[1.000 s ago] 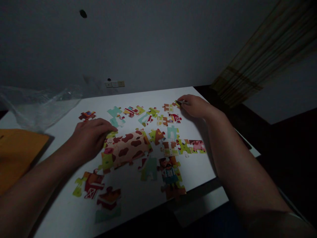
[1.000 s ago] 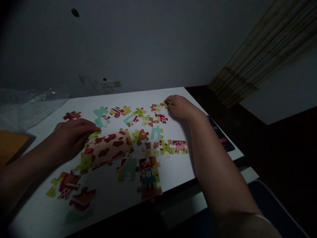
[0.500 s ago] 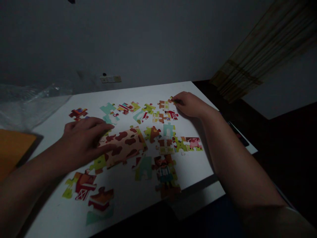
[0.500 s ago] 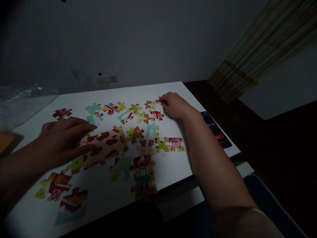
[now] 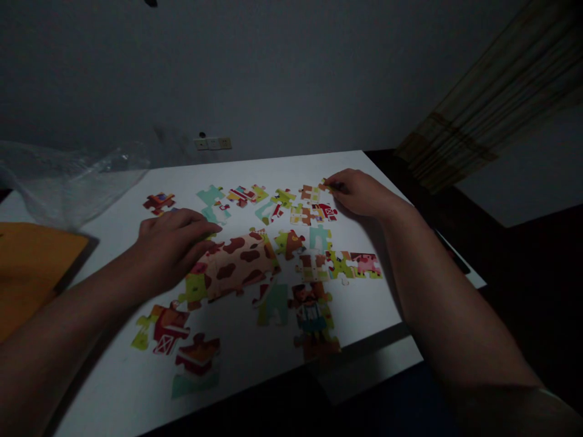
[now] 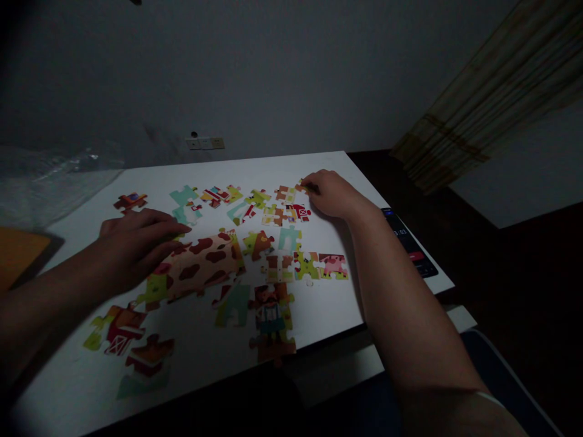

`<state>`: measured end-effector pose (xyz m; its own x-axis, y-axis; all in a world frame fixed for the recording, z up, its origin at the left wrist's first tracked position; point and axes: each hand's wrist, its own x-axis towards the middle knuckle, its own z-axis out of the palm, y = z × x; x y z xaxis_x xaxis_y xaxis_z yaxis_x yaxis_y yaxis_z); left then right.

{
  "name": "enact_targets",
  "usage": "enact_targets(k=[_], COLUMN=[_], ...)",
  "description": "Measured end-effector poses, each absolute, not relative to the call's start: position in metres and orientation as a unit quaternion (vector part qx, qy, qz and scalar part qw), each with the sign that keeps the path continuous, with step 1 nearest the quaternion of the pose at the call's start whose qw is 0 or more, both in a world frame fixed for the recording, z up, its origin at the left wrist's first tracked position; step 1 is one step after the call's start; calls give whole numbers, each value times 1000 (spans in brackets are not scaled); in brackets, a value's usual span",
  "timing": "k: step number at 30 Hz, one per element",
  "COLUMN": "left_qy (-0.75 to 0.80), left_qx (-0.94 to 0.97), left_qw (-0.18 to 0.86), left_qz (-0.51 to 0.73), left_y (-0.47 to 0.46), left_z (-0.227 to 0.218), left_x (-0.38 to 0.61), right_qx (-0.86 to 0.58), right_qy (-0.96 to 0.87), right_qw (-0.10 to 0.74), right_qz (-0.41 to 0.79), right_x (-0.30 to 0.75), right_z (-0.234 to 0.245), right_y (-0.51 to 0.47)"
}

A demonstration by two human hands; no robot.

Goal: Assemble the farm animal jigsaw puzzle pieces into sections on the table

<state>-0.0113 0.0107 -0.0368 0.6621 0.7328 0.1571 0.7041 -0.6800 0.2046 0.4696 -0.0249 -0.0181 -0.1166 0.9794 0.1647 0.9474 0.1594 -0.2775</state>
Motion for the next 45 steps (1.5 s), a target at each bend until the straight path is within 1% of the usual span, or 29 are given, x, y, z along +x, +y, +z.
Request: enact_targets(k=[6, 16, 23, 28, 34, 45], left_qy=[401, 402, 401, 411, 409, 410], left_qx=[907, 906, 907, 903, 904, 904], left_qw=[65, 75, 80, 84, 82, 86], left_qz=[110, 110, 96, 92, 89, 89], left_y=[9, 7, 6, 3, 3, 2], left_z=[-35, -34, -26, -20, -21, -20], left_x=[-11, -8, -5, -1, -1, 0], right_qx=[-663, -649, -657, -663, -655, -701], right_qy=[-723, -728, -712, -708, -724, -675], right_qw=[178, 218, 245, 238, 210, 226], right_qz=[79, 37, 33, 48, 56, 52], right_x=[469, 468, 464, 462, 461, 452], right_z=[-18, -13, -10, -11, -9, -4], right_y=[-27, -30, -32, -32, -31, -33])
